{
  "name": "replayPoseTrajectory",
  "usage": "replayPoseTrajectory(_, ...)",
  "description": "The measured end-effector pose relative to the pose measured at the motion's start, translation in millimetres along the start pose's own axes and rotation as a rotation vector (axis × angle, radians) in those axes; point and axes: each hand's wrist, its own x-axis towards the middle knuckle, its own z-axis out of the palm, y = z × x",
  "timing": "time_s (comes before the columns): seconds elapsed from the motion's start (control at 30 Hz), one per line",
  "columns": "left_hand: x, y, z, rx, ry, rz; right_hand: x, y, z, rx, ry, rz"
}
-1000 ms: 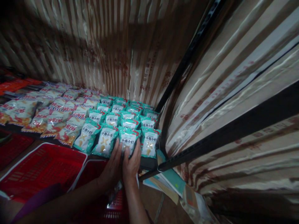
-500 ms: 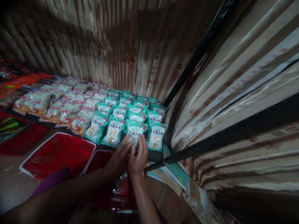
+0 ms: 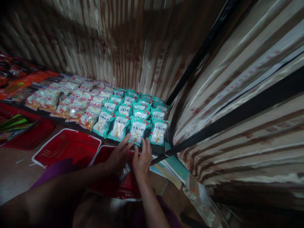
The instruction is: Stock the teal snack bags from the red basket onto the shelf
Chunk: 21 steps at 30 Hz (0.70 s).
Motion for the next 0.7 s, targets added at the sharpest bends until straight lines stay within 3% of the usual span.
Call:
replayPoseTrajectory(0.17, 5.8, -1.3, 9.9, 0.005, -0.038, -0.065, 3.4, -0.1, 9.8, 0.047, -0.010, 0.035)
replayPoseTrajectory(0.7, 11.7, -2.2, 22.3, 0.061, 0.019, -0.096, 5.6, 5.4, 14.3, 0.074, -0.003, 0.020)
